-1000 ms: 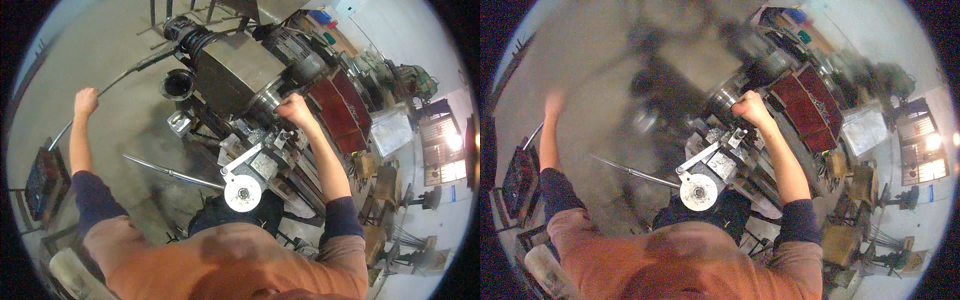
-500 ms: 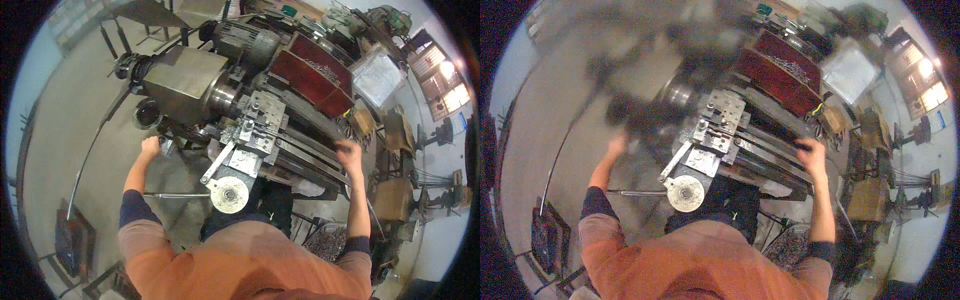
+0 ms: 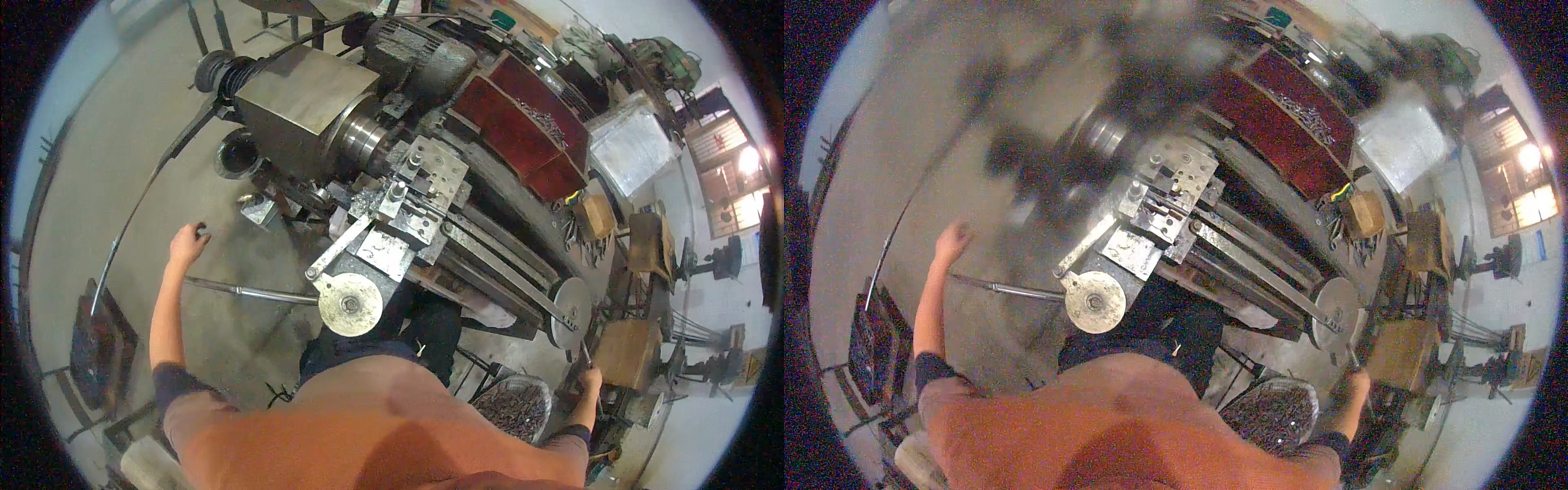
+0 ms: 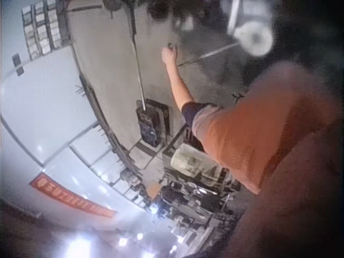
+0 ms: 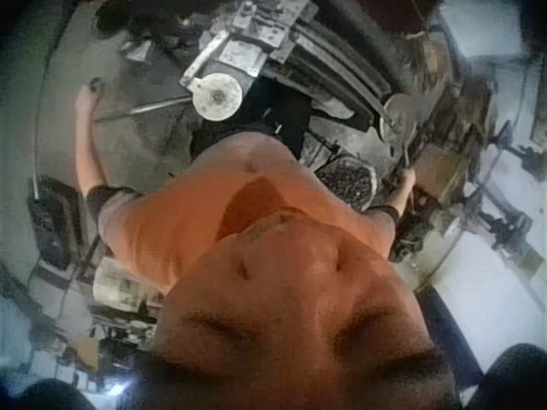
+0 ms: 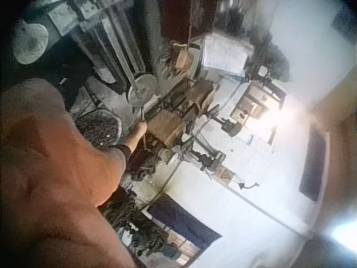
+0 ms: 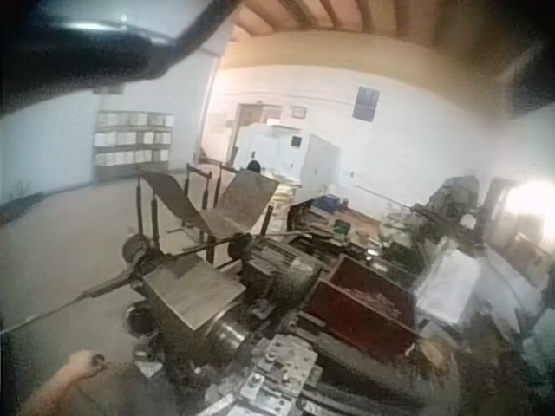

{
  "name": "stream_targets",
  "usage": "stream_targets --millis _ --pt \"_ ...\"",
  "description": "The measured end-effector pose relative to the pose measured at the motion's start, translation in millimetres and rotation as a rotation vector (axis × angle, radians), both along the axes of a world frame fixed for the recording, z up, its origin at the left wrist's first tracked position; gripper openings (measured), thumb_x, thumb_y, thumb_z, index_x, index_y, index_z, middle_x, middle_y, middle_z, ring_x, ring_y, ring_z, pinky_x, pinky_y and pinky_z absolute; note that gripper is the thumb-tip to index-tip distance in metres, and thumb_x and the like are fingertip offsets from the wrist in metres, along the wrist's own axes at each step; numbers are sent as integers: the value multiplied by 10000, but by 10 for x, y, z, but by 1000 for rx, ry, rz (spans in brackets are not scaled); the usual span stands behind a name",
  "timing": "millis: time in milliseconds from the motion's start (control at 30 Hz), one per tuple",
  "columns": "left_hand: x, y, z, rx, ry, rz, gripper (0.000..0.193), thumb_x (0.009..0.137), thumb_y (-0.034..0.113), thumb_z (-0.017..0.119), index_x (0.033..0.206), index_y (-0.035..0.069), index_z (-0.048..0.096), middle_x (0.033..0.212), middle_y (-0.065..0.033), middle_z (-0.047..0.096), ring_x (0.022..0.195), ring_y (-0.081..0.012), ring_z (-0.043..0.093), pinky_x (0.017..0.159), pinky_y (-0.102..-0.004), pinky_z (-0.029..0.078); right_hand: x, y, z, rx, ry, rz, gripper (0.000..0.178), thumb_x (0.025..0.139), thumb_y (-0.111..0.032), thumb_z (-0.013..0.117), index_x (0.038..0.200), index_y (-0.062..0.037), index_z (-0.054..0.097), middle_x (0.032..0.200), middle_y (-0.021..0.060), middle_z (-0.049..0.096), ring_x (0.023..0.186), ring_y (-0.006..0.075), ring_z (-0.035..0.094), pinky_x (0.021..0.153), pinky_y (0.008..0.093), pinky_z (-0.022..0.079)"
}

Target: The person operates a metal turning machine, repeatedly loading small cylindrical metal pieces into the chuck, adjusting controls, and removing the finished pieces. The person places the processed pieces into a nearby container.

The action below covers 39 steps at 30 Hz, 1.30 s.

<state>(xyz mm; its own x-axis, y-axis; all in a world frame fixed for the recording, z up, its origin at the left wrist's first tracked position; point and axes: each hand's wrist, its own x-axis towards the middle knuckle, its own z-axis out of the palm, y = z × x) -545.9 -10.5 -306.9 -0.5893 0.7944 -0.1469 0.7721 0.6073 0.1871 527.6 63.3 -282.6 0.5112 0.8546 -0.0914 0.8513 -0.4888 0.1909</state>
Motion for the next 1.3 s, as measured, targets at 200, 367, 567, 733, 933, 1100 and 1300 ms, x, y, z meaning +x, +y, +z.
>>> stream_targets --millis 200,367,567,733,933,1100,1300 --pt "339 -952 -148 566 -186 448 205 786 144 572 871 -35 626 638 -98 590 497 -163 552 498 -293 432 -635 -108 -205 -58 18 -151 300 658 -244 613 854 -19 635 885 196 631 848 348 609 723 437 479" --pt "546 -773 -48 789 -309 630 166 776 85 565 861 -48 616 651 -40 566 539 -115 482 515 -264 401 -1321 -692 -130 167 38 -244 334 663 -289 584 847 -17 645 843 223 631 858 390 598 740 451 471" --pt "407 -491 -246 1077 -378 676 165 774 81 571 881 -31 627 714 -43 576 593 -112 501 551 -245 401 -1232 -988 -545 254 51 -187 353 645 -287 636 867 -13 628 839 212 618 807 393 585 713 455 460" --pt "351 -340 -206 1102 -447 626 171 772 64 565 903 -29 627 720 -41 575 597 -113 504 558 -237 405 -1353 -960 -428 223 118 -224 334 662 -292 572 836 -16 644 858 233 624 843 391 596 748 435 463" --pt "357 -315 -213 1097 -449 620 224 778 52 549 975 -40 604 728 -67 578 603 -124 527 563 -240 421 -1373 -965 -465 164 63 -196 365 668 -303 586 907 -33 635 879 215 623 847 392 589 735 444 459" --pt "474 -581 -293 1247 -574 788 201 786 78 543 938 -49 578 779 -107 602 646 -164 580 556 -245 443 -1411 -930 -381 317 62 -132 368 675 -333 606 874 -25 637 843 200 623 803 396 587 702 459 460" --pt "772 -67 -337 1240 -720 1060 145 749 43 485 758 -92 535 710 -161 584 553 -226 596 498 -327 515 -349 -630 -572 211 -148 46 382 697 -374 539 773 -1 570 768 200 594 702 416 568 649 501 454"
